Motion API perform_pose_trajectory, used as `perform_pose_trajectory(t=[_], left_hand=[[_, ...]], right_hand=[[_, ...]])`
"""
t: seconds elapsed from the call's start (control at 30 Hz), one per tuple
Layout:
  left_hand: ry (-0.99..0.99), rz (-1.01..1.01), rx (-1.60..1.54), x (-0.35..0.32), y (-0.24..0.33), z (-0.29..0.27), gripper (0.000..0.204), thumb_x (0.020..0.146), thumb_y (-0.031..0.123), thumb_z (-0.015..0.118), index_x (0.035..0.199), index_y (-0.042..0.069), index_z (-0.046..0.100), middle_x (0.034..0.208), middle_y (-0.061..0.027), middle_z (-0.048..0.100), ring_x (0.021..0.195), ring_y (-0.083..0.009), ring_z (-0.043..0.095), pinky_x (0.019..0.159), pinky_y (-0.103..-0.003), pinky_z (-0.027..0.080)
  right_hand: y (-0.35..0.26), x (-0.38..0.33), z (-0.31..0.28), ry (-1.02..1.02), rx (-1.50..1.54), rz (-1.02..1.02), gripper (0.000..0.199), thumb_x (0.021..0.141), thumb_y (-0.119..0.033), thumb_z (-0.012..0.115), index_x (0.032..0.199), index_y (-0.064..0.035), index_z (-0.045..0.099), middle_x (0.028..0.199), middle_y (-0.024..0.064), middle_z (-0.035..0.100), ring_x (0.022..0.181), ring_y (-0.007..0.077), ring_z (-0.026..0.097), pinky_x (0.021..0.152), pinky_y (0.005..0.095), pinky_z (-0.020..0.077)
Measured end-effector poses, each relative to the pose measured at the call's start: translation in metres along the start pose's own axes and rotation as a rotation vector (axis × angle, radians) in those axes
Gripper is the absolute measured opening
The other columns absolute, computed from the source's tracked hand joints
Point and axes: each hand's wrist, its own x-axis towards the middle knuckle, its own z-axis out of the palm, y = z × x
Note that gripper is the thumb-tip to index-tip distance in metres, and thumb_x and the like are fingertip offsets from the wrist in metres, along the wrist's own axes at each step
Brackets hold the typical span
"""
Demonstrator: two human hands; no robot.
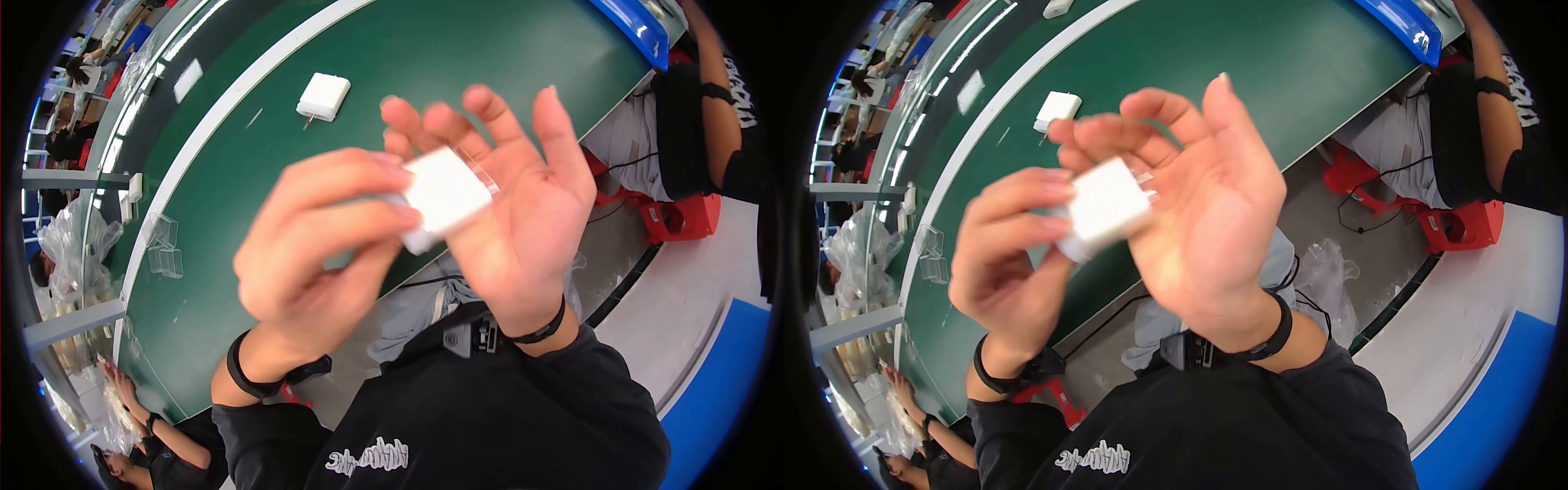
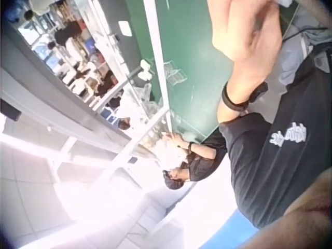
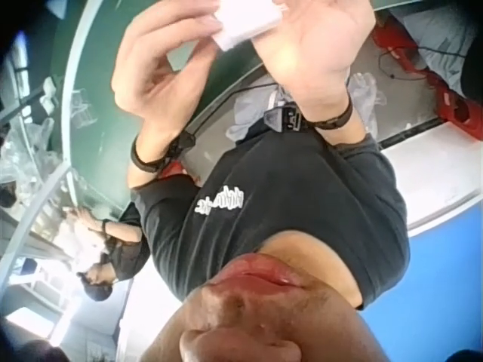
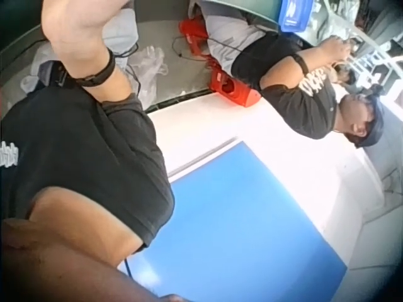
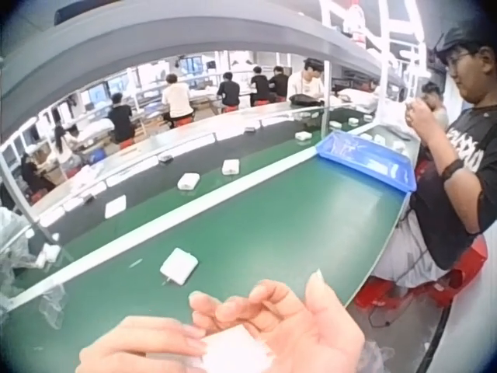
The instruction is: Assembling white electronic parts or blocks into clear plastic protective cases on a factory assembly line.
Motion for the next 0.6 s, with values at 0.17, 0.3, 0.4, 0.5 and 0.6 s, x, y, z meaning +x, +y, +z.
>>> perform_pose_trajectory(t=[0.17, 0.3, 0.4, 0.5, 0.6], left_hand=[[-0.015, -0.219, -0.089, -0.004, 0.017, 0.006, 0.035, 0.073, -0.012, 0.061, 0.105, -0.001, 0.054, 0.113, -0.0200, 0.055, 0.104, -0.0277, 0.056, 0.086, -0.038, 0.048], [0.145, -0.706, -0.563, 0.005, 0.026, 0.001, 0.024, 0.084, -0.001, 0.060, 0.106, -0.005, 0.053, 0.110, -0.0144, 0.055, 0.104, -0.0201, 0.055, 0.086, -0.031, 0.047], [0.088, -0.774, -0.639, 0.004, 0.024, -0.001, 0.020, 0.084, 0.001, 0.063, 0.101, -0.004, 0.055, 0.105, -0.0115, 0.057, 0.098, -0.0169, 0.056, 0.083, -0.029, 0.047], [0.026, -0.789, -0.643, 0.003, 0.024, 0.001, 0.014, 0.082, 0.001, 0.064, 0.094, -0.004, 0.058, 0.099, -0.0093, 0.057, 0.091, -0.0142, 0.055, 0.080, -0.027, 0.046], [0.017, -0.789, -0.640, 0.001, 0.021, 0.001, 0.011, 0.081, -0.001, 0.066, 0.089, -0.003, 0.059, 0.096, -0.0082, 0.057, 0.086, -0.0126, 0.054, 0.078, -0.026, 0.045]], right_hand=[[-0.008, 0.002, -0.011, -0.093, 0.187, 0.055, 0.034, 0.095, -0.036, 0.039, 0.082, -0.0064, 0.048, 0.060, 0.0024, 0.041, 0.065, 0.0193, 0.044, 0.069, 0.0319, 0.0375], [-0.014, 0.006, -0.016, -0.253, 0.128, -0.122, 0.035, 0.097, -0.036, 0.035, 0.079, -0.0082, 0.048, 0.054, -0.0012, 0.036, 0.054, 0.0121, 0.039, 0.062, 0.0285, 0.0335], [-0.009, 0.005, -0.019, -0.423, 0.042, -0.193, 0.039, 0.098, -0.039, 0.030, 0.080, -0.0089, 0.048, 0.055, -0.0015, 0.038, 0.054, 0.0123, 0.040, 0.062, 0.0289, 0.0341], [-0.007, 0.003, -0.020, -0.494, -0.014, -0.229, 0.042, 0.098, -0.041, 0.027, 0.081, -0.0095, 0.048, 0.055, -0.0018, 0.039, 0.055, 0.0119, 0.041, 0.062, 0.0292, 0.0344], [-0.003, 0.001, -0.021, -0.535, -0.066, -0.243, 0.043, 0.098, -0.043, 0.025, 0.081, -0.0098, 0.047, 0.056, -0.0018, 0.039, 0.054, 0.0116, 0.041, 0.062, 0.0294, 0.0343]])
